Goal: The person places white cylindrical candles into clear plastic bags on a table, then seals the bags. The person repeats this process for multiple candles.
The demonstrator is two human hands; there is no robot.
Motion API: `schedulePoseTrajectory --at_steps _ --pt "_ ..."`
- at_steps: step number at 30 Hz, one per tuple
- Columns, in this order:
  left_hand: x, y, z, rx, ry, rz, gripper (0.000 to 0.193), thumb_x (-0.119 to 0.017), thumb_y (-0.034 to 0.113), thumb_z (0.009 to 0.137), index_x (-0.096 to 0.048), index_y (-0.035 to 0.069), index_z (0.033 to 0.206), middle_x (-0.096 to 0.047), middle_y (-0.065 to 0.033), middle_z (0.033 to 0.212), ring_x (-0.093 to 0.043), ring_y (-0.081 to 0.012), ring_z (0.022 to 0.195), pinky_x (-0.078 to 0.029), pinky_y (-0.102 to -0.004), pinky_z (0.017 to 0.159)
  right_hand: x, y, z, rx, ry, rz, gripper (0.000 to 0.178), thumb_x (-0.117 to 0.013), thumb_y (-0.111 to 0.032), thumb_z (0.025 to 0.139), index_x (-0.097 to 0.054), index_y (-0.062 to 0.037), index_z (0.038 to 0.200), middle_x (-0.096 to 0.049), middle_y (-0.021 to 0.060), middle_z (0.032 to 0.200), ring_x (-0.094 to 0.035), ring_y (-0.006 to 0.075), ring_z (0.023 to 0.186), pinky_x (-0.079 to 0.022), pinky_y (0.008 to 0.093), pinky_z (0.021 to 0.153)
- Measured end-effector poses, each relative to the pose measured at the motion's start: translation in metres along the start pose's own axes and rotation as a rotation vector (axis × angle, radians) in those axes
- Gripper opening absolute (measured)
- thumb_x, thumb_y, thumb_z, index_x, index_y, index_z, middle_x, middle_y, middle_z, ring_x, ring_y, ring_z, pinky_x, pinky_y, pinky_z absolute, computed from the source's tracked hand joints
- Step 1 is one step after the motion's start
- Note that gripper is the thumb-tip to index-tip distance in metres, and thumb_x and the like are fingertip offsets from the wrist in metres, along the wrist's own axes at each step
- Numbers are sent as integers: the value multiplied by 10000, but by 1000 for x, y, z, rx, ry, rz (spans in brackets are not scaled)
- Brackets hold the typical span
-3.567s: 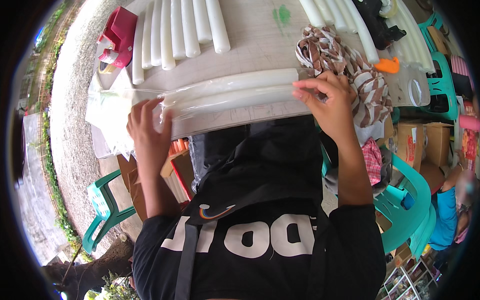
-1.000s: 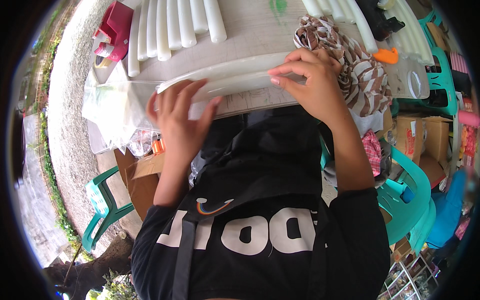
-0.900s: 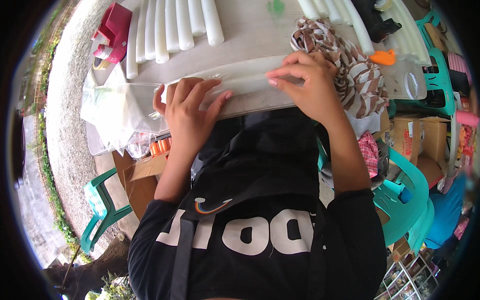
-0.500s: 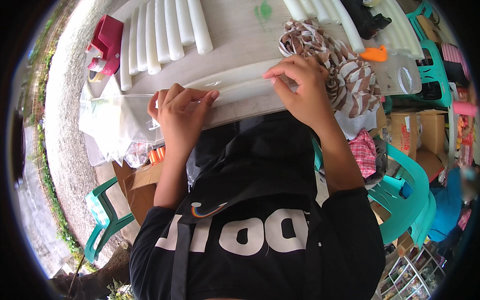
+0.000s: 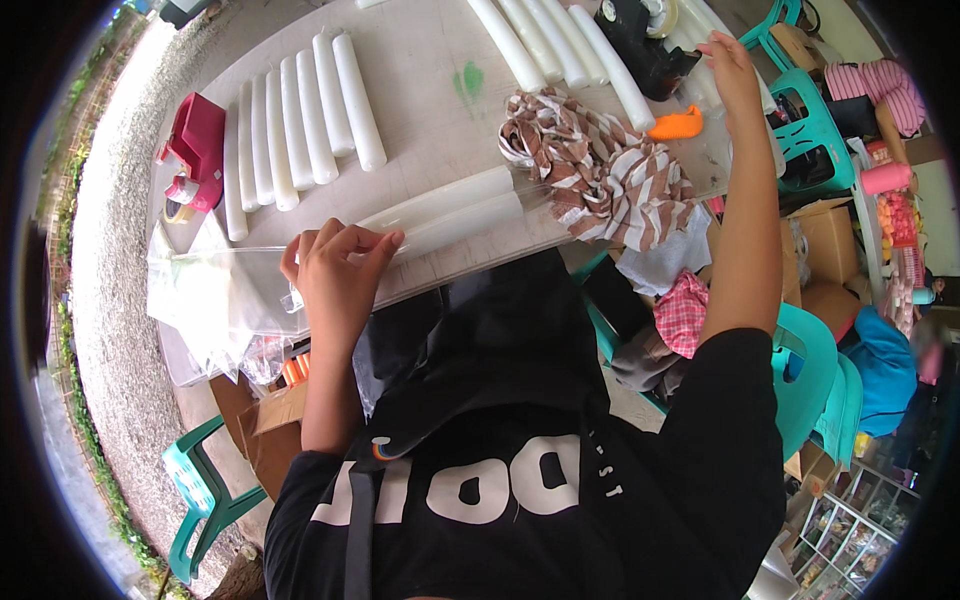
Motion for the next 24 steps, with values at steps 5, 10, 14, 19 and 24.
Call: schedulePoseTrajectory --at_steps 5,10,14,19,24 --pt "-1 -5 -3 18 21 -17 264 -800 371 802 -723 128 736 -610 35 759 -572 -196 878 -298 -443 1028 -35 28 42 -192 -314 -7 545 -694 -290 904 -539 -9 1343 -654 100 1219 -578 165 1091 -382 304 1022" --pt "-2 -6 -3 0 24 -42 261 -801 367 802 -723 126 738 -608 32 759 -572 -202 877 -302 -448 1016 -22 29 58 -134 -139 52 737 -830 -270 765 -524 -27 1389 -640 141 1216 -565 227 1124 -376 351 1043" --pt "-3 -6 -3 4 13 -52 259 -803 365 800 -723 126 738 -605 31 755 -573 -202 874 -306 -444 1010 0 26 36 -136 -101 58 733 -846 -245 748 -539 -34 1380 -640 139 1209 -555 234 1145 -388 372 1035" --pt "1 -5 -4 -10 42 -38 259 -804 369 798 -728 126 746 -604 35 751 -564 -194 852 -315 -421 988 4 15 -18 -190 -94 -44 684 -830 -228 778 -522 -29 1356 -711 145 1089 -623 219 1078 -402 372 1017" --pt "-2 -5 -4 -14 32 -54 251 -810 363 789 -726 131 743 -604 34 753 -559 -201 843 -330 -418 963 1 28 -25 -107 -20 -226 590 -773 -264 832 -516 -80 1330 -756 76 1010 -669 195 1019 -358 452 1014"
Point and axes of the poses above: each hand's wrist, its own z-axis towards the middle knuckle, its own x-axis out of the back of the hand, y = z × x, the point moved 9 cm from there along z, towards the middle knuckle
